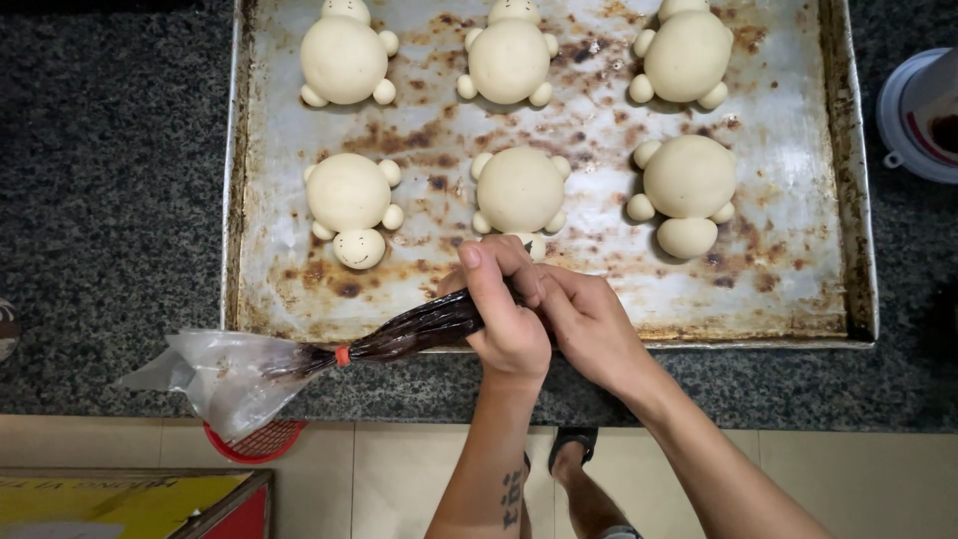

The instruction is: Decorating turtle-shaped bread dough using a piping bag with chocolate icing.

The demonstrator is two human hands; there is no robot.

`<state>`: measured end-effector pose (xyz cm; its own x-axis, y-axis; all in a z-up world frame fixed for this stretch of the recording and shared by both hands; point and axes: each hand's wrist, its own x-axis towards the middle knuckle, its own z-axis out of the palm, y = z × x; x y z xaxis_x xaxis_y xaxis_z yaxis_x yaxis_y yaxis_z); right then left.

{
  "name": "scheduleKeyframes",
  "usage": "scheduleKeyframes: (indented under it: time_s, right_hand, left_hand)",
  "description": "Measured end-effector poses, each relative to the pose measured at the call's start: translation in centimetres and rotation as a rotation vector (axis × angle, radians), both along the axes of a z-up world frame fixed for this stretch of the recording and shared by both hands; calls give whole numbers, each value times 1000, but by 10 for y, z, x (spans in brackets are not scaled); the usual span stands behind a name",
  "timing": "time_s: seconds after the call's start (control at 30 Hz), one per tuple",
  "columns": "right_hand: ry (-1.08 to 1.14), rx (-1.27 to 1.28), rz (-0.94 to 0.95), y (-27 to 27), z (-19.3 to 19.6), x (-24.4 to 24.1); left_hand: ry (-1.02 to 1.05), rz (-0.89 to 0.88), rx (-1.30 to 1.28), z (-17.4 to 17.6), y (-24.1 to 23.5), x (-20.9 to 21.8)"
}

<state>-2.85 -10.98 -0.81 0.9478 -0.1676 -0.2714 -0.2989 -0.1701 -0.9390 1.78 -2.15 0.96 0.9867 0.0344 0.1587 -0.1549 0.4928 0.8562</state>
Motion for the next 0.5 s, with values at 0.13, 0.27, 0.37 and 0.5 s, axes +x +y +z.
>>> scheduleKeyframes:
  time_s: [0.13, 0.27, 0.37, 0.5]
  right_hand:
    - [-17, -8, 15, -2, -4, -1]
    - [-10, -7, 9, -1, -3, 0]
    - [-8, -6, 7, -1, -1, 0]
    - [-10, -10, 18, 0, 0, 2]
  left_hand:
    - [3, 7, 8, 1, 0, 0]
    - [-25, 26, 25, 1, 0, 1]
    - [-31, 24, 14, 1, 0, 1]
    - [-26, 26, 32, 2, 0, 1]
